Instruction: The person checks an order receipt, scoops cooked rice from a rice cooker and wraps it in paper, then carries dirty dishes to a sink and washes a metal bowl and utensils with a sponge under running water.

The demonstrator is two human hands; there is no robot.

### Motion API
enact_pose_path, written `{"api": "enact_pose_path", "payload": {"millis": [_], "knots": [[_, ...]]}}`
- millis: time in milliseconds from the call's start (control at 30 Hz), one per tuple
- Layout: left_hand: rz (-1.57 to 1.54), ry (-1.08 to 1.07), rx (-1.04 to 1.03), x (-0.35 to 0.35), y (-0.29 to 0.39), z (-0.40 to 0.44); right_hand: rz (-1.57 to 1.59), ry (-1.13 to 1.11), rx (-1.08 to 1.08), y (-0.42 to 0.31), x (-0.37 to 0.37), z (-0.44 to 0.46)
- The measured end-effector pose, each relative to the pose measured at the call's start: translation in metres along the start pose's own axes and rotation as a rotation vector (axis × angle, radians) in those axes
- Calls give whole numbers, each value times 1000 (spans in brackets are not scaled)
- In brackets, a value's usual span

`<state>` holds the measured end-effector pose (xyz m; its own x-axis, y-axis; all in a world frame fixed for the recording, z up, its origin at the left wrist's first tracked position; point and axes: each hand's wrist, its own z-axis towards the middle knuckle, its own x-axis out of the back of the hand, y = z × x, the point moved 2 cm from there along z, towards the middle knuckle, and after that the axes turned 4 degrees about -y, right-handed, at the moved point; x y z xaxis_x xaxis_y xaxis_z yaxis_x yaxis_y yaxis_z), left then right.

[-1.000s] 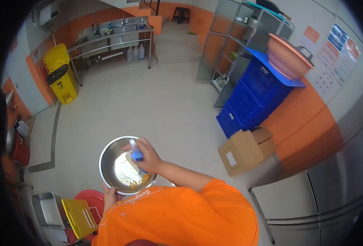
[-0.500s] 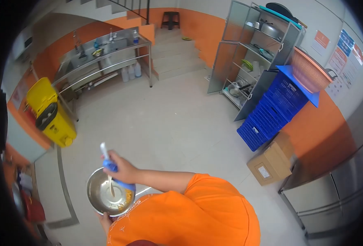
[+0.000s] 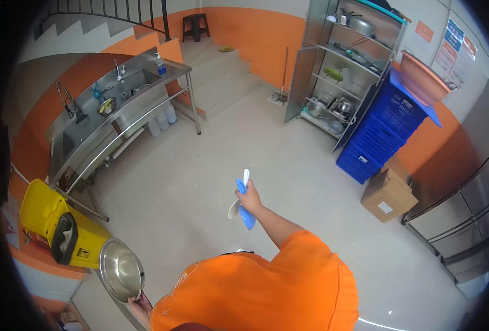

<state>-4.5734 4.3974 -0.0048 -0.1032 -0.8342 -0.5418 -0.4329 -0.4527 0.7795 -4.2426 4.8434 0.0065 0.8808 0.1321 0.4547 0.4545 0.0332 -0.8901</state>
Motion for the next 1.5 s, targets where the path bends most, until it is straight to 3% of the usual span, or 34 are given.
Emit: {"api": "enact_pose_path", "payload": {"millis": [100,133,200,233,267,333,367,400,500,633,700,767,833,900,967,1033,1100,1167,1233,1300,1333,1400,1500], "knots": [[-84,-11,-89,20,52,95,-28,-104,-52,-44,-115,37],[-53,80,-56,16,72,115,-24,-155,17,-68,-154,46],[17,163,-192,-6,112,141,-19,-225,142,-113,-243,58],[91,325,-143,0,133,161,-7,-228,189,-133,-284,67],[125,275,-156,11,151,191,-4,-370,125,-167,-311,71],[48,256,-240,38,186,253,41,-365,312,-204,-374,89],[22,354,-241,42,205,283,110,-373,357,-207,-406,106],[-11,354,-266,66,220,322,100,-369,311,-238,-419,103],[138,518,-369,53,276,393,297,-336,257,-266,-471,111],[303,577,-447,68,316,500,226,-333,222,-281,-513,115],[456,582,-637,118,321,580,164,-257,196,-288,-537,130],[1371,587,-1112,92,349,616,22,-284,203,-288,-559,153],[1415,599,-1181,78,360,653,-62,-262,186,-295,-579,167],[1497,814,-997,91,359,693,-134,-277,200,-325,-611,190],[1439,845,-829,85,350,715,-234,-371,261,-365,-638,199],[1688,885,-770,116,328,748,-283,-399,238,-398,-676,214],[1757,781,-553,153,295,773,-363,-512,276,-425,-711,230],[1875,602,-487,166,278,782,-358,-554,323,-450,-739,240],[1871,568,-466,148,287,782,-302,-628,292,-478,-763,240],[1765,572,-475,140,293,778,-329,-628,299,-483,-778,242],[1601,515,-603,163,286,777,-331,-643,289,-485,-783,243],[1536,572,-550,183,284,773,-333,-672,289,-473,-789,250],[1288,599,-375,116,287,777,-368,-670,231,-458,-784,262]]}}
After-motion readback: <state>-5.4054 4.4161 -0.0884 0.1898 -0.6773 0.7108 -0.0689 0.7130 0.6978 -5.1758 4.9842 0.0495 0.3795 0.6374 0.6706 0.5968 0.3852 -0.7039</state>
